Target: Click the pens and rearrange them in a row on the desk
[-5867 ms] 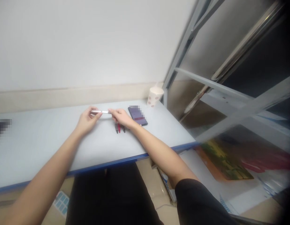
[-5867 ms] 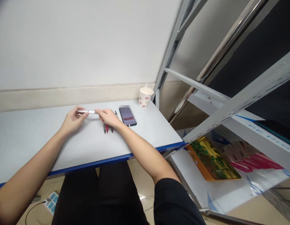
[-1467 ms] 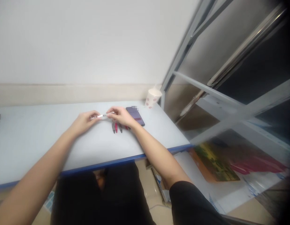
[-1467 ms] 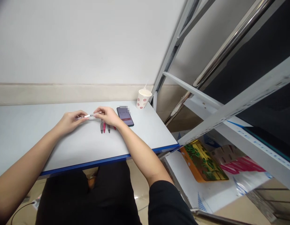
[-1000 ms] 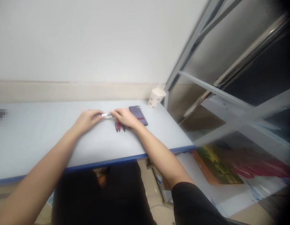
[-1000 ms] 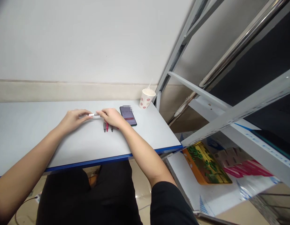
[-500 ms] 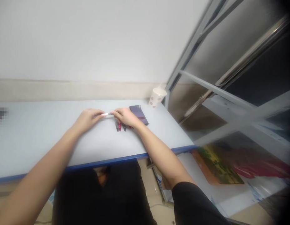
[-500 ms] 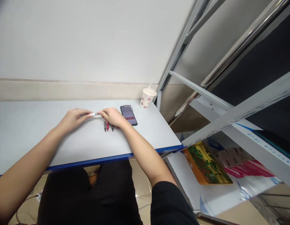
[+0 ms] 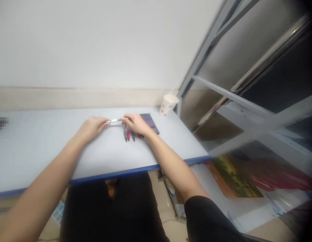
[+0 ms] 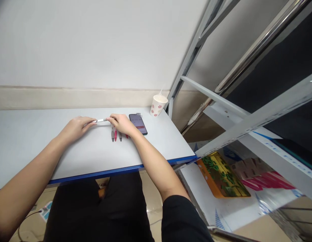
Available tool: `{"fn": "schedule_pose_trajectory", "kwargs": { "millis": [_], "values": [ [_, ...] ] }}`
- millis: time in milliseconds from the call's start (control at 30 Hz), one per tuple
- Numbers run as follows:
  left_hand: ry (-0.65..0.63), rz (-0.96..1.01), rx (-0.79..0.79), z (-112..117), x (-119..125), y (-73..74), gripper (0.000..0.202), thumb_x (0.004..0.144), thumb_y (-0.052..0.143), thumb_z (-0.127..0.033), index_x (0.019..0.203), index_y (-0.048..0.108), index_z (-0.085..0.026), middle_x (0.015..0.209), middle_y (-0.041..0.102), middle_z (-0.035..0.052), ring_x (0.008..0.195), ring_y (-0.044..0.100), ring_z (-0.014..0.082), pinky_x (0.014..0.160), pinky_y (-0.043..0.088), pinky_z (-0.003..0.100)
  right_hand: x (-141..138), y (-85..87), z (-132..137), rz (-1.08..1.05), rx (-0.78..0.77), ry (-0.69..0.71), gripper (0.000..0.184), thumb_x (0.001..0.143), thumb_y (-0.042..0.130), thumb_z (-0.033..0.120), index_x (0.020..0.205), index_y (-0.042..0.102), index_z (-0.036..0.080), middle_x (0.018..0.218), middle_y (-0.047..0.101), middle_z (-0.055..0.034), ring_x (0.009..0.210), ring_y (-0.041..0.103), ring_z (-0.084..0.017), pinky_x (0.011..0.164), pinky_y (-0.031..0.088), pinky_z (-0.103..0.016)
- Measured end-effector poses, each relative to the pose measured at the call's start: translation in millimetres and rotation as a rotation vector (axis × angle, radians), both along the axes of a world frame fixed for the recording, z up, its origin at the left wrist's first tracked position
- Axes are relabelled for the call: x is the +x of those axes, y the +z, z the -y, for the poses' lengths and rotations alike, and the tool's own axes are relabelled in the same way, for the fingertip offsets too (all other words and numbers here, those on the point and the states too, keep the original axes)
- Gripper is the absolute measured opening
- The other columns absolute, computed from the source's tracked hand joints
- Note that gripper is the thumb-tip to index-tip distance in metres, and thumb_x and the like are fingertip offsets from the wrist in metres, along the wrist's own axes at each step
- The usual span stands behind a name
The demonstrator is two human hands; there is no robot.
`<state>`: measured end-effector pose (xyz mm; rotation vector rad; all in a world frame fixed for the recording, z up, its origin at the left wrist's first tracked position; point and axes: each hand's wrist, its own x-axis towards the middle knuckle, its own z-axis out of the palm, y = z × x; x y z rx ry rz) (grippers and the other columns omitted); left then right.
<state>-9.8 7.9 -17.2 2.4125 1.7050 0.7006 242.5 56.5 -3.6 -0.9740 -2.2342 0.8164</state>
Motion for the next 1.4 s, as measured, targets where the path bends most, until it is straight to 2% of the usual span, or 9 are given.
{"fn": "schedule_pose_trajectory", "kwargs": {
  "millis": [167, 333, 433, 633, 767, 900, 1133, 1267, 1400],
  "values": [
    [0.003, 0.033, 0.049, 0, 0, -3.1, 0.039, 0.098, 0.053, -0.050, 0.104, 0.080, -0.023, 0.111, 0.083, 0.0129, 0.100, 0.073, 0.0359, 0.098, 0.049, 0.049, -2, 2.7, 3, 0.011, -0.133, -0.010, 0.043, 0.107, 0.051, 0.043, 0.071, 0.054, 0.020, 0.063, 0.054, 0.0025, 0.061, 0.051, -0.012, 0.063, 0.038, -0.026],
    [0.224, 0.322, 0.089, -3, 2, -8.1, 0.035, 0.087, 0.068, -0.048, 0.109, 0.076, -0.021, 0.118, 0.078, 0.0121, 0.099, 0.072, 0.0314, 0.093, 0.053, 0.044, -10, 2.5, 15, -0.044, -0.142, -0.050, 0.035, 0.101, 0.061, 0.037, 0.073, 0.049, 0.020, 0.061, 0.050, 0.0049, 0.053, 0.050, -0.009, 0.056, 0.037, -0.024],
    [0.329, 0.594, -0.042, -6, 7, -9.4, 0.043, 0.083, 0.071, -0.041, 0.119, 0.068, -0.019, 0.104, 0.077, 0.0106, 0.085, 0.071, 0.0266, 0.079, 0.056, 0.040, -13, 0.7, 19, -0.045, -0.215, -0.020, 0.027, 0.098, 0.063, 0.031, 0.078, 0.049, 0.021, 0.063, 0.055, 0.0049, 0.047, 0.053, -0.008, 0.049, 0.038, -0.021],
    [0.200, 1.073, -0.192, -10, 25, -8.8, 0.047, 0.079, 0.074, -0.033, 0.120, 0.059, -0.017, 0.090, 0.073, 0.0047, 0.070, 0.068, 0.0184, 0.064, 0.053, 0.031, -18, -4.3, 21, 0.059, -0.306, -0.010, 0.022, 0.090, 0.066, 0.024, 0.080, 0.047, 0.022, 0.058, 0.055, 0.0060, 0.042, 0.057, -0.010, 0.040, 0.035, -0.020],
    [0.129, 1.044, -0.191, -9, 36, -11.2, 0.075, 0.082, 0.078, -0.040, 0.145, 0.045, -0.016, 0.075, 0.067, -0.0033, 0.059, 0.064, 0.0158, 0.060, 0.052, 0.030, -22, -5.1, 21, 0.067, -0.248, 0.044, 0.025, 0.088, 0.066, 0.027, 0.078, 0.044, 0.023, 0.059, 0.053, 0.0065, 0.044, 0.053, -0.010, 0.047, 0.036, -0.022],
    [0.189, 0.948, -0.226, -9, 43, -14.3, 0.092, 0.089, 0.072, -0.039, 0.162, 0.023, -0.012, 0.061, 0.056, -0.0091, 0.044, 0.050, 0.0124, 0.048, 0.040, 0.026, -26, -9.9, 20, 0.084, -0.112, 0.122, 0.032, 0.088, 0.070, 0.036, 0.073, 0.045, 0.022, 0.065, 0.056, 0.0040, 0.059, 0.051, -0.012, 0.057, 0.034, -0.024],
    [0.235, 0.834, -0.250, -8, 45, -16.8, 0.069, 0.085, 0.068, -0.040, 0.144, 0.048, -0.012, 0.061, 0.057, -0.0080, 0.044, 0.047, 0.0119, 0.049, 0.036, 0.024, -31, -14.3, 25, 0.128, -0.081, 0.189, 0.046, 0.096, 0.068, 0.052, 0.071, 0.045, 0.021, 0.065, 0.054, 0.0035, 0.062, 0.048, -0.013, 0.063, 0.031, -0.027],
    [0.256, 0.738, -0.202, -12, 42, -19.0, 0.057, 0.084, 0.066, -0.043, 0.133, 0.056, -0.014, 0.061, 0.058, -0.0066, 0.048, 0.047, 0.0127, 0.053, 0.037, 0.025, -11, -1.2, 8, 0.093, -0.016, -0.052, 0.045, 0.103, 0.058, 0.057, 0.077, 0.050, 0.021, 0.069, 0.060, 0.0006, 0.067, 0.054, -0.015, 0.065, 0.033, -0.027],
    [0.307, 0.591, -0.163, -22, 40, -19.5, 0.052, 0.087, 0.064, -0.043, 0.132, 0.059, -0.016, 0.063, 0.059, -0.0054, 0.054, 0.053, 0.0162, 0.059, 0.040, 0.028, 15, 9.9, -11, 0.299, 0.098, -0.293, 0.032, 0.105, 0.058, 0.041, 0.081, 0.057, 0.021, 0.078, 0.067, -0.0059, 0.078, 0.059, -0.020, 0.071, 0.035, -0.031]
  ]
}}
